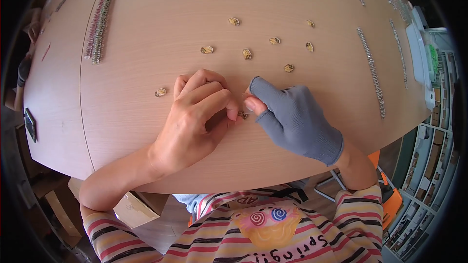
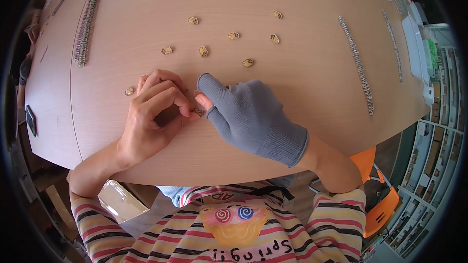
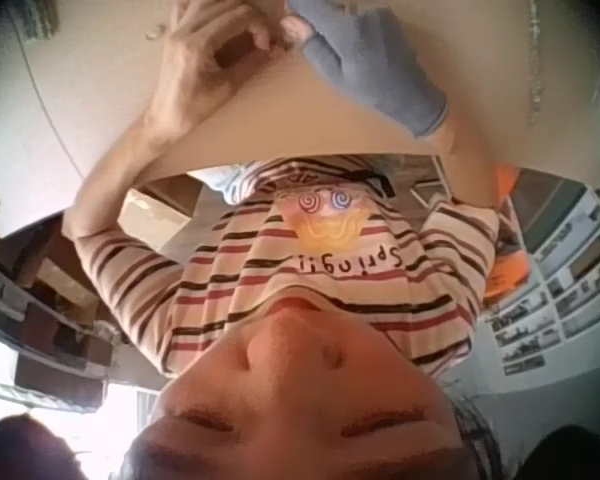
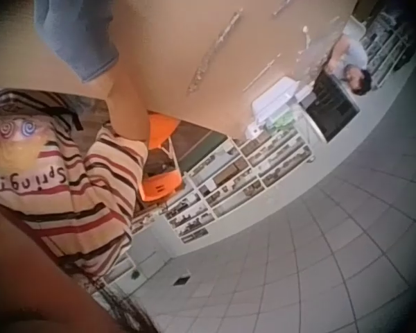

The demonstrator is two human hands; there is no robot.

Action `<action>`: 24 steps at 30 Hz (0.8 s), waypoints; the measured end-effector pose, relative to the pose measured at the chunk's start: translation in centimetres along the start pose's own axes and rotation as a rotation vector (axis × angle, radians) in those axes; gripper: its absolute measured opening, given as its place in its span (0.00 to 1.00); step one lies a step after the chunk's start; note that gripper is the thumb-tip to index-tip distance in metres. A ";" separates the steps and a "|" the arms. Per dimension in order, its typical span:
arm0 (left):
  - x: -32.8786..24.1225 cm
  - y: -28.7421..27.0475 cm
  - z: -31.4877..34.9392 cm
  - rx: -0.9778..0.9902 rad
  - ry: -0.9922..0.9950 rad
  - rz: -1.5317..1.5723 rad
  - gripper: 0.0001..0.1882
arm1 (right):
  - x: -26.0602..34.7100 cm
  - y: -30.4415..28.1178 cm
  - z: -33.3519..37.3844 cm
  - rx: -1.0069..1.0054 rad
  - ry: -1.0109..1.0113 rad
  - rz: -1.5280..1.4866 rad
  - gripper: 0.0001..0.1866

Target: The person assembles small plastic parts and rings into finished components by hand, wearing a protective glove.

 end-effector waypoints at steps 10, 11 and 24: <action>0.0 -0.1 0.1 -0.034 0.003 0.012 0.14 | 1.6 -0.2 0.1 0.024 0.033 0.073 0.06; 0.0 -0.2 0.0 -0.030 0.003 0.012 0.14 | 1.8 -0.2 0.1 0.002 0.011 0.071 0.06; -0.1 -0.5 0.0 0.020 -0.036 -0.037 0.13 | -0.8 -0.2 -0.4 -0.197 0.110 -0.490 0.09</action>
Point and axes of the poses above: each hand's wrist, its own z-axis away from the middle knuckle, its own y-axis out of the palm, x = y × z, the point moved 5 cm from there along -z, towards the middle knuckle
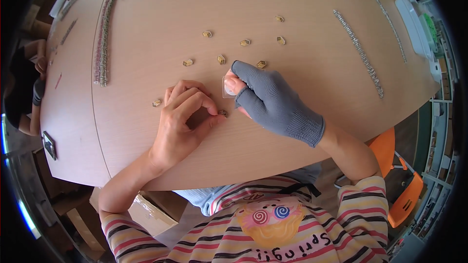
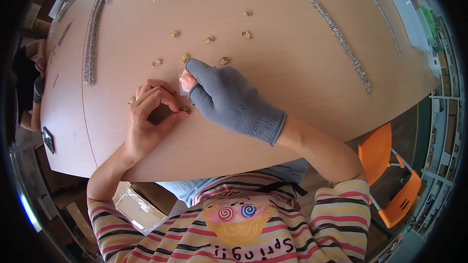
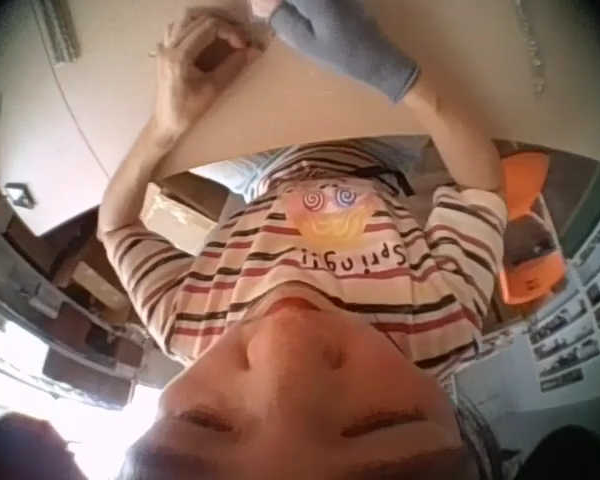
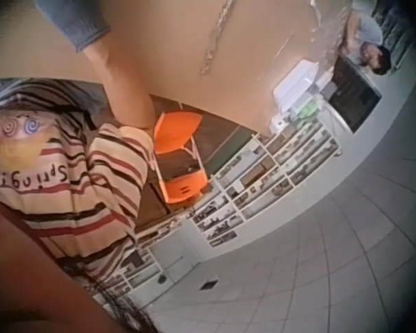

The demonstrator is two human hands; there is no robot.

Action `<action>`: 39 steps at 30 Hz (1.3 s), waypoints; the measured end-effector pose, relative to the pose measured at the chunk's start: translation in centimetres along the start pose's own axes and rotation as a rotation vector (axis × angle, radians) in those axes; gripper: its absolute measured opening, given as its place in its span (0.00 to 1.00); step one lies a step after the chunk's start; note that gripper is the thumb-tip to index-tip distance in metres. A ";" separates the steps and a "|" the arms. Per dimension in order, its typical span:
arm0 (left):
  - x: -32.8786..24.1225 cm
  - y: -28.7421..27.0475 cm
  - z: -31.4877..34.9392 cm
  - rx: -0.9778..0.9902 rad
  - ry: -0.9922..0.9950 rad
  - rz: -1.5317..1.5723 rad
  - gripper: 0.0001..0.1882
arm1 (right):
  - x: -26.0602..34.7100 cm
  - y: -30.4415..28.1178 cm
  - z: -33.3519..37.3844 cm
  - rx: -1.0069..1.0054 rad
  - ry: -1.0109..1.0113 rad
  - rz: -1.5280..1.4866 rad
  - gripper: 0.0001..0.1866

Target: The person assembles small plastic parts and rings into finished components by hand, wearing a protective glove.

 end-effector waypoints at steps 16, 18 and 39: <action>-2.2 -0.6 -4.1 -0.037 0.044 -0.304 0.10 | -3.2 -9.0 0.4 -0.076 0.082 0.301 0.12; -2.5 1.8 -6.0 -0.075 0.117 -0.411 0.10 | -3.7 -8.7 0.2 -0.072 0.144 0.249 0.12; -2.6 3.8 -2.4 0.033 0.023 0.077 0.16 | -0.6 -5.7 3.9 0.269 -0.018 0.321 0.10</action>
Point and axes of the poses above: each hand's wrist, its own z-axis away from the middle knuckle, its own y-axis out of the palm, x = y × z, the point moved 5 cm from there along -z, towards the middle knuckle
